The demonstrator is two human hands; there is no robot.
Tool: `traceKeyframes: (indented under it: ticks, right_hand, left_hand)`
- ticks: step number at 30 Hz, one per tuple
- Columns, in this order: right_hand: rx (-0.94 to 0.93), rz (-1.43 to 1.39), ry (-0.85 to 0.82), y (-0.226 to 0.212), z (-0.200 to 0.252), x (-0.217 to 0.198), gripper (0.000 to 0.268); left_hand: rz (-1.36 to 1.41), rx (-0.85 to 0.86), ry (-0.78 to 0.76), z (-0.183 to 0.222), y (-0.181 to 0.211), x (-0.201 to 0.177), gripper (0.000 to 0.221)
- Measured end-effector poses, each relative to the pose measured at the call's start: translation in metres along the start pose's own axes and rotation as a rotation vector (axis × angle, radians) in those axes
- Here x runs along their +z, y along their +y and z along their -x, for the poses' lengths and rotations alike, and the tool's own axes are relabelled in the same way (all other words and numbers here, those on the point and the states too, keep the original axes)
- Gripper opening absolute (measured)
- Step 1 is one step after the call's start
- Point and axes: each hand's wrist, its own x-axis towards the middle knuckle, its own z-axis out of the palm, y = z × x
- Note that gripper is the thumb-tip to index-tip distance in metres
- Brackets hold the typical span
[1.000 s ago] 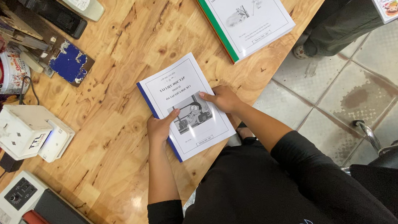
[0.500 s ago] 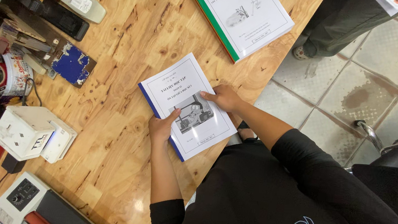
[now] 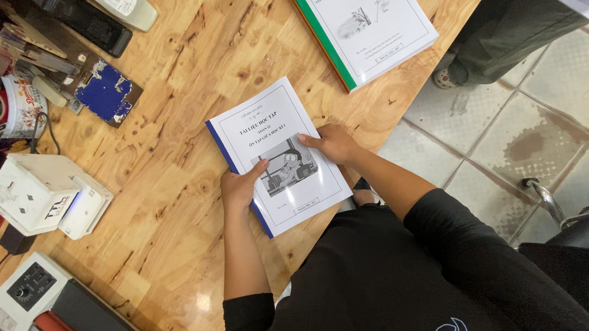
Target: The person aligns and stacks several printed booklets on a wooden table, then places them into a clear plastic bag and seals it. The person handles the booklets and bag by hand throughout the process.
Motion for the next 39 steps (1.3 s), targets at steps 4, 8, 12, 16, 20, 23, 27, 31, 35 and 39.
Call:
traceKeyframes:
  ticks: [4,8,12,16,20,23,27,31,35,39]
  right_hand:
    - [-0.012,-0.001,0.000,0.0003,0.0005,-0.0003,0.074]
    - [0.000,0.020,0.015,-0.0014,0.0015,-0.0019,0.076]
    - [0.004,0.006,0.004,-0.0036,0.0034,-0.0020,0.076]
    - [0.003,-0.009,0.005,-0.0042,0.0037,-0.0028,0.076]
    - [0.020,0.028,0.003,-0.0034,0.0018,-0.0018,0.079]
    - [0.021,0.023,0.005,-0.0014,0.0010,-0.0005,0.080]
    - [0.010,0.027,0.011,-0.0003,0.0000,-0.0017,0.081]
    - [0.023,0.023,-0.007,-0.0015,0.0003,-0.0004,0.080]
    - [-0.002,0.012,0.000,-0.0015,0.0015,-0.0027,0.079]
    - [0.007,0.023,-0.006,-0.0037,0.0016,-0.0020,0.079]
  left_hand:
    - [0.017,0.018,-0.007,-0.0005,-0.0027,-0.0005,0.044]
    - [0.020,0.042,-0.017,-0.0009,-0.0032,-0.0007,0.044]
    - [0.010,0.026,-0.017,-0.0010,-0.0043,-0.0019,0.043]
    - [0.023,0.035,-0.021,-0.0029,-0.0061,-0.0015,0.044]
    - [0.053,0.057,-0.034,-0.0027,-0.0069,-0.0015,0.044]
    - [0.050,0.043,-0.036,-0.0015,-0.0053,-0.0016,0.044]
    - [-0.007,0.030,-0.011,-0.0004,-0.0025,-0.0005,0.046]
    - [-0.017,0.037,-0.014,-0.0007,-0.0034,-0.0018,0.046]
    - [0.045,0.045,-0.029,-0.0027,-0.0064,-0.0002,0.046]
    - [0.046,0.051,-0.049,-0.0034,-0.0068,-0.0016,0.047]
